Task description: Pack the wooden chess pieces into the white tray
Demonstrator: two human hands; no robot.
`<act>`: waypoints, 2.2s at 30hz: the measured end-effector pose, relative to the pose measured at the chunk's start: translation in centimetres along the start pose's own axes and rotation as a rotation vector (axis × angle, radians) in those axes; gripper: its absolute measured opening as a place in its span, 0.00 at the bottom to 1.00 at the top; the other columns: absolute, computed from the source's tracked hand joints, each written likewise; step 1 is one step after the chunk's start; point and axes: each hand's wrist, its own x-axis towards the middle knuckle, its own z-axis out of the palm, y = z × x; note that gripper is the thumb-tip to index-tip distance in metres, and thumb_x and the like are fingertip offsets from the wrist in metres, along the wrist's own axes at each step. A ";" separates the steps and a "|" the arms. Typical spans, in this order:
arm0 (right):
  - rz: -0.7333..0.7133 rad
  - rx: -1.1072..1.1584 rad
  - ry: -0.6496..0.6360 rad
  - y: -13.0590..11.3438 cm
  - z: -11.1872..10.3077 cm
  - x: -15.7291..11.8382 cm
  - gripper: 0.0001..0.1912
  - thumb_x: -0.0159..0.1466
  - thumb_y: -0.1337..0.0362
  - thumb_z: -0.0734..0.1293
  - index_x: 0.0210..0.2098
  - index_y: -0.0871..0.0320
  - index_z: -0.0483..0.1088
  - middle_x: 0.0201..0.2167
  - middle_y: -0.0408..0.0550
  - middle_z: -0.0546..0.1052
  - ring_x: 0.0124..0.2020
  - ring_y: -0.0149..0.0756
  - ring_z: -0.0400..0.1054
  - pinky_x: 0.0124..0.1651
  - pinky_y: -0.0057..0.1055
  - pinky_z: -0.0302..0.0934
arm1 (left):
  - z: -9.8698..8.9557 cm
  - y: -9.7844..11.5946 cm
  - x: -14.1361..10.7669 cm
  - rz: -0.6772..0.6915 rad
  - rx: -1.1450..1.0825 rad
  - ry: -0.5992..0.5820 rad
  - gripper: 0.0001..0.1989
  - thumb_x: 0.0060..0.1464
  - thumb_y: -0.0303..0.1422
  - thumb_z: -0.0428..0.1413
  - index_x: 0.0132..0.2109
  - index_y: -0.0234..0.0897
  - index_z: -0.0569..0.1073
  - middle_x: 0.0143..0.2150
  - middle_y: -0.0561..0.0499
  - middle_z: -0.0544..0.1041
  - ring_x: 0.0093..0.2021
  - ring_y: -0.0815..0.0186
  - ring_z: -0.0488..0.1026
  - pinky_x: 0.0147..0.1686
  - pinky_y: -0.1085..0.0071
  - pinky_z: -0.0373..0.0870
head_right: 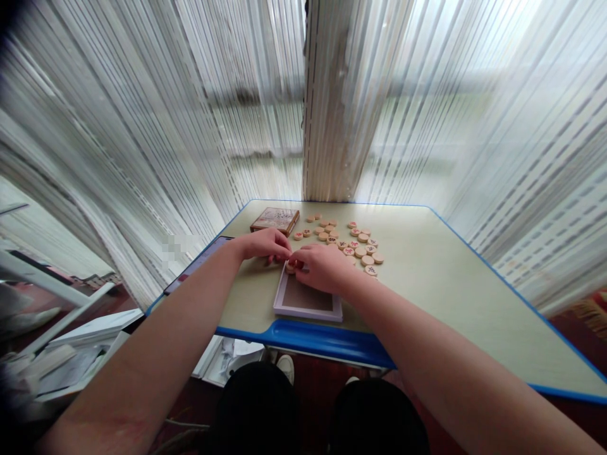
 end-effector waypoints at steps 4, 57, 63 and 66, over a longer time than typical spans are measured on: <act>-0.034 0.022 0.012 0.3 0.2 0.1 0.12 0.59 0.61 0.62 0.38 0.53 0.75 0.36 0.47 0.77 0.34 0.35 0.67 0.34 0.28 0.55 | -0.1 -0.1 0.1 -0.013 -0.002 -0.016 0.08 0.40 0.33 0.59 0.28 0.31 0.76 0.21 0.53 0.71 0.20 0.74 0.64 0.18 0.78 0.60; 0.096 -0.105 -0.027 -0.5 -0.1 0.0 0.12 0.60 0.54 0.62 0.30 0.56 0.68 0.29 0.46 0.75 0.28 0.33 0.65 0.26 0.27 0.43 | 0.7 0.5 0.5 -0.092 -0.133 0.040 0.06 0.41 0.29 0.53 0.21 0.30 0.71 0.16 0.52 0.68 0.16 0.74 0.62 0.15 0.78 0.58; 0.102 -0.100 -0.049 -0.6 -0.2 0.1 0.14 0.60 0.53 0.61 0.30 0.56 0.69 0.28 0.47 0.75 0.27 0.34 0.65 0.26 0.27 0.44 | 0.6 0.5 0.3 -0.086 -0.116 0.033 0.06 0.41 0.29 0.53 0.22 0.30 0.71 0.17 0.52 0.69 0.16 0.74 0.63 0.16 0.78 0.60; 0.111 -0.104 -0.060 -0.6 -0.2 0.1 0.15 0.60 0.51 0.61 0.31 0.56 0.70 0.28 0.48 0.75 0.28 0.35 0.64 0.27 0.28 0.45 | 0.6 0.6 0.2 -0.093 -0.111 0.036 0.06 0.41 0.29 0.53 0.22 0.30 0.72 0.17 0.52 0.69 0.16 0.74 0.63 0.16 0.77 0.61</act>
